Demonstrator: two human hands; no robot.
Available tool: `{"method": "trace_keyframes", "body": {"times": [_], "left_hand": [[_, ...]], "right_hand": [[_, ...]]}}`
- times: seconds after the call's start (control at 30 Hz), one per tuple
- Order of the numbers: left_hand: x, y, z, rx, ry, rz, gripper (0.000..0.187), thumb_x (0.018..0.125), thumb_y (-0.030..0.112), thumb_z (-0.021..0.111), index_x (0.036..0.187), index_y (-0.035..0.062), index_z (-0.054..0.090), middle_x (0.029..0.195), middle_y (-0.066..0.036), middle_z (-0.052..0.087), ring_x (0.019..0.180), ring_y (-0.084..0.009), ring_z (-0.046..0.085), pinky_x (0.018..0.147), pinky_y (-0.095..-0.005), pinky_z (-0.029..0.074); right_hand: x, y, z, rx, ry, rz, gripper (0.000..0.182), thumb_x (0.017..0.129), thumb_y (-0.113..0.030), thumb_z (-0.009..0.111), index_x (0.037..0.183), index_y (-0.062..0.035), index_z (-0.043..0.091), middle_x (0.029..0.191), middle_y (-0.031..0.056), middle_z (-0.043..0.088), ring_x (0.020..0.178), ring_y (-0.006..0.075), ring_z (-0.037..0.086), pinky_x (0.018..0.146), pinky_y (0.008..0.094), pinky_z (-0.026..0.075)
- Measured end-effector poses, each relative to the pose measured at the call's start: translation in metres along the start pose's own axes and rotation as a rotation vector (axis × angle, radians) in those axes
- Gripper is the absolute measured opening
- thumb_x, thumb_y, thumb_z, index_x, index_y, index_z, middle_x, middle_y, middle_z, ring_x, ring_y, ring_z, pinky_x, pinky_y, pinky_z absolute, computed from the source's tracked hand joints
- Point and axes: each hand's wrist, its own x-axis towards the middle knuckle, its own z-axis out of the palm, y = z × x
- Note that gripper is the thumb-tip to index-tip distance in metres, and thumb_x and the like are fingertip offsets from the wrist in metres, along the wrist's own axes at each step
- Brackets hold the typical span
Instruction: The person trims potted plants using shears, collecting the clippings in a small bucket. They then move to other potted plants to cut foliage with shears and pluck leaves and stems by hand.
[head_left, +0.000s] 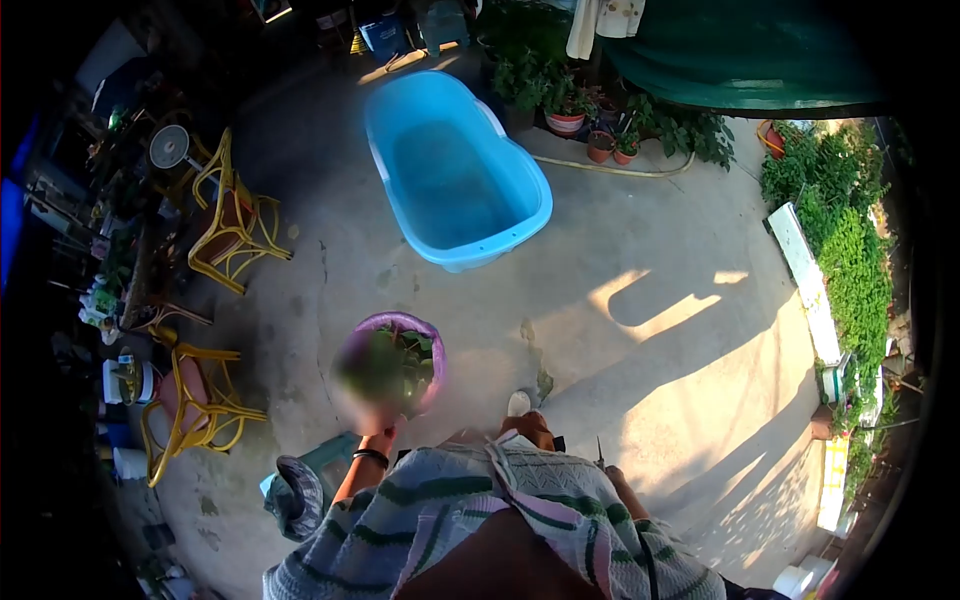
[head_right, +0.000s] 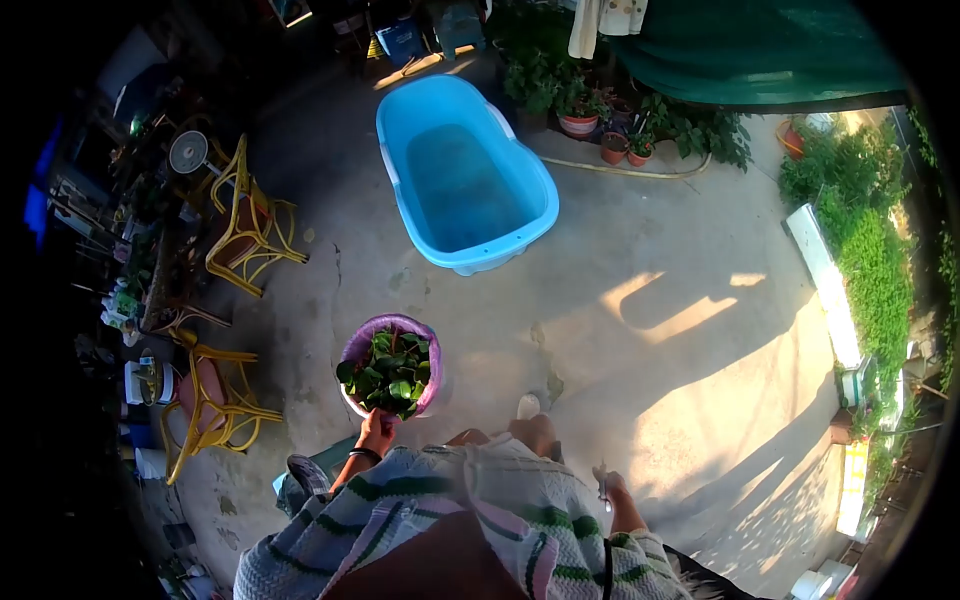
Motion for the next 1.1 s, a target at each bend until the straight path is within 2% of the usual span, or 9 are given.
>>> {"method": "trace_keyframes", "body": {"times": [0.1, 0.4, 0.53, 0.6, 0.73, 0.8, 0.87, 0.97, 1.1], "left_hand": [[0.017, 0.03, -0.007, -0.176, 0.093, 0.054, 0.009, 0.075, 0.018, 0.059, 0.073, 0.0098, 0.055, 0.058, 0.0, 0.054, 0.045, -0.0114, 0.045, 0.039, -0.0226, 0.037], [0.052, 0.123, -0.023, -0.248, 0.248, 0.089, 0.013, 0.082, 0.025, 0.055, 0.078, 0.0126, 0.053, 0.059, 0.003, 0.051, 0.047, -0.0085, 0.044, 0.041, -0.0205, 0.035], [0.115, 0.16, -0.056, -0.28, 0.238, 0.133, 0.018, 0.079, 0.031, 0.059, 0.073, 0.0144, 0.054, 0.057, 0.003, 0.05, 0.046, -0.0082, 0.044, 0.04, -0.0212, 0.034], [0.149, 0.179, -0.073, -0.35, 0.269, 0.076, 0.021, 0.079, 0.033, 0.059, 0.071, 0.0144, 0.054, 0.056, 0.002, 0.051, 0.046, -0.0088, 0.045, 0.04, -0.022, 0.035], [0.202, 0.229, -0.097, -0.174, 0.146, 0.094, 0.03, 0.081, 0.038, 0.057, 0.065, 0.0142, 0.051, 0.051, 0.002, 0.044, 0.041, -0.0098, 0.04, 0.038, -0.0232, 0.034], [0.211, 0.26, -0.085, -0.188, 0.196, 0.147, 0.028, 0.079, 0.034, 0.057, 0.062, 0.0134, 0.048, 0.049, 0.002, 0.04, 0.04, -0.0086, 0.036, 0.036, -0.0233, 0.029], [0.217, 0.296, -0.07, -0.18, 0.202, 0.194, 0.028, 0.078, 0.032, 0.057, 0.061, 0.013, 0.047, 0.049, 0.002, 0.039, 0.039, -0.008, 0.034, 0.036, -0.0229, 0.027], [0.25, 0.338, -0.064, 0.105, 0.104, 0.406, 0.028, 0.081, 0.032, 0.055, 0.061, 0.0131, 0.046, 0.049, 0.002, 0.04, 0.039, -0.0079, 0.034, 0.035, -0.0213, 0.026], [0.32, 0.397, -0.046, -0.186, 0.139, 0.213, 0.025, 0.083, 0.032, 0.052, 0.068, 0.012, 0.049, 0.05, 0.001, 0.041, 0.037, -0.0079, 0.033, 0.033, -0.0215, 0.025]], "right_hand": [[0.025, -0.067, -0.054, 0.217, -0.03, 0.141, 0.058, 0.073, -0.057, 0.061, 0.07, 0.0005, 0.054, 0.06, 0.0114, 0.053, 0.044, 0.0207, 0.052, 0.038, 0.0312, 0.045], [0.093, -0.268, -0.101, 0.708, -0.122, -0.133, 0.041, 0.081, -0.04, 0.061, 0.097, -0.0056, 0.047, 0.059, 0.0089, 0.049, 0.038, 0.0177, 0.05, 0.033, 0.0288, 0.041], [0.183, -0.314, -0.027, 0.329, 0.053, -0.439, 0.045, 0.076, -0.045, 0.066, 0.093, -0.0078, 0.049, 0.056, 0.0058, 0.049, 0.038, 0.0165, 0.049, 0.034, 0.0279, 0.041], [0.083, -0.43, -0.009, 0.527, -0.14, -0.203, 0.045, 0.075, -0.046, 0.066, 0.092, -0.0073, 0.05, 0.056, 0.0055, 0.05, 0.038, 0.0154, 0.05, 0.035, 0.0273, 0.041], [0.038, -0.54, 0.048, 0.356, -0.153, -0.268, 0.044, 0.076, -0.046, 0.066, 0.091, -0.0063, 0.052, 0.057, 0.0048, 0.053, 0.043, 0.0136, 0.053, 0.04, 0.0264, 0.044], [0.046, -0.568, 0.068, 0.316, -0.173, -0.343, 0.034, 0.077, -0.033, 0.068, 0.094, -0.0068, 0.054, 0.058, 0.0042, 0.052, 0.041, 0.0132, 0.05, 0.035, 0.0271, 0.041], [0.018, -0.624, 0.072, 0.092, -0.112, -0.382, 0.043, 0.075, -0.041, 0.068, 0.095, -0.0048, 0.053, 0.06, 0.0051, 0.053, 0.042, 0.0145, 0.051, 0.037, 0.0278, 0.041], [0.062, -0.657, 0.088, 0.065, -0.08, -0.405, 0.049, 0.074, -0.044, 0.068, 0.097, -0.0036, 0.053, 0.06, 0.0053, 0.054, 0.042, 0.0146, 0.051, 0.037, 0.0285, 0.041], [0.126, -0.717, 0.094, 0.124, -0.103, -0.346, 0.051, 0.073, -0.044, 0.069, 0.099, -0.0036, 0.053, 0.06, 0.006, 0.054, 0.041, 0.0151, 0.051, 0.037, 0.0285, 0.042]]}}
